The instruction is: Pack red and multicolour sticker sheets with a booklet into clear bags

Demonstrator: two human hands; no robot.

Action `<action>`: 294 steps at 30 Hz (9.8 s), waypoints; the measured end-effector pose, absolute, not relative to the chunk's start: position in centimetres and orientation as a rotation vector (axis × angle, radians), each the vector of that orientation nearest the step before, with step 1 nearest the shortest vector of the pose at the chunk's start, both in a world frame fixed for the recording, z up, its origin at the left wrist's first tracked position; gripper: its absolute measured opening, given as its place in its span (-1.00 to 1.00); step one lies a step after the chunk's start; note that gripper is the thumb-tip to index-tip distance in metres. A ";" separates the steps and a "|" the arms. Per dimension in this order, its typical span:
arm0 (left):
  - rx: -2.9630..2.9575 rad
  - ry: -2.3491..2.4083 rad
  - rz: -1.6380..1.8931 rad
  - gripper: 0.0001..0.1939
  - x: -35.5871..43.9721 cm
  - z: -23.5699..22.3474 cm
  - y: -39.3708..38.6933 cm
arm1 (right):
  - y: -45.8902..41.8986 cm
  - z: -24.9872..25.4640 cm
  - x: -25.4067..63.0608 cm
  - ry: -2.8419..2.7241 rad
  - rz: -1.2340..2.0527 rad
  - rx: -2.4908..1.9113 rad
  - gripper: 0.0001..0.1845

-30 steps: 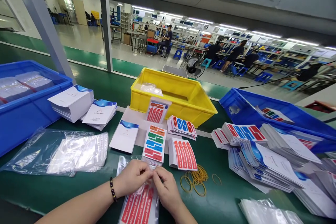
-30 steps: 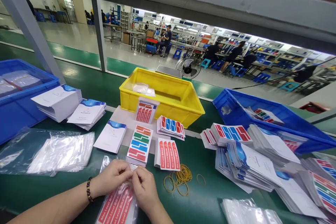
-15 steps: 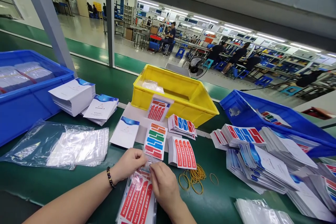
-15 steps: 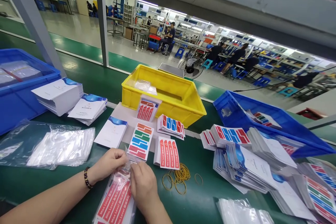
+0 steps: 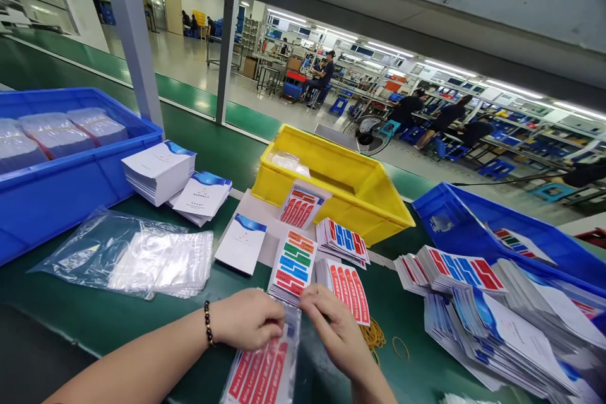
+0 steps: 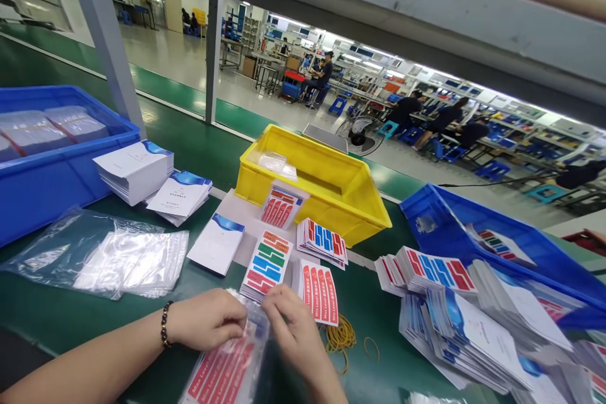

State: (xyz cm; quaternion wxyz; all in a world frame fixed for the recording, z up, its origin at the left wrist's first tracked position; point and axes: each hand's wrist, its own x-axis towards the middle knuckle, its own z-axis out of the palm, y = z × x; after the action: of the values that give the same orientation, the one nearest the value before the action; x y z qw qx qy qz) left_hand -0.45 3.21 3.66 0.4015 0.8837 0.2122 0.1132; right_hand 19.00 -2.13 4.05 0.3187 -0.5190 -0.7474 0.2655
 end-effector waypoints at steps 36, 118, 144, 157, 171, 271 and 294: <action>0.540 0.388 0.387 -0.59 1.0 1.0 3.0 | 6.1 3.6 23.6 -1.984 0.007 -1.843 -0.72; 0.541 0.729 0.311 -0.52 1.5 1.5 3.0 | -3.3 3.3 24.4 -1.626 -0.081 -2.583 -0.62; 0.492 0.723 0.391 -0.62 1.9 1.0 2.7 | -4.9 3.7 24.0 -1.839 -0.429 -1.617 -0.70; 0.509 0.712 0.587 -0.46 2.6 0.9 2.2 | -5.0 1.6 14.3 -2.176 -0.355 -1.255 -0.79; 0.681 0.577 0.515 -0.64 2.0 0.0 1.9 | -4.1 1.0 18.9 -1.259 0.842 -1.688 -0.68; 2.161 1.263 0.854 -0.68 -4.8 6.3 3.8 | -5.0 0.0 15.5 -1.992 0.145 -1.381 -0.65; 2.173 1.601 0.075 -0.76 -10.9 4.3 4.1 | -5.0 -1.3 13.9 -2.024 0.566 -1.161 -0.71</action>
State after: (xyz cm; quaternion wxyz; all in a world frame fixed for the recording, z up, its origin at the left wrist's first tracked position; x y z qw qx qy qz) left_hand -10.91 4.14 4.35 0.2191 0.7853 0.5784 0.0271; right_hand 13.91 -4.99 -1.33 0.3620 -0.4507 -0.7858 0.2197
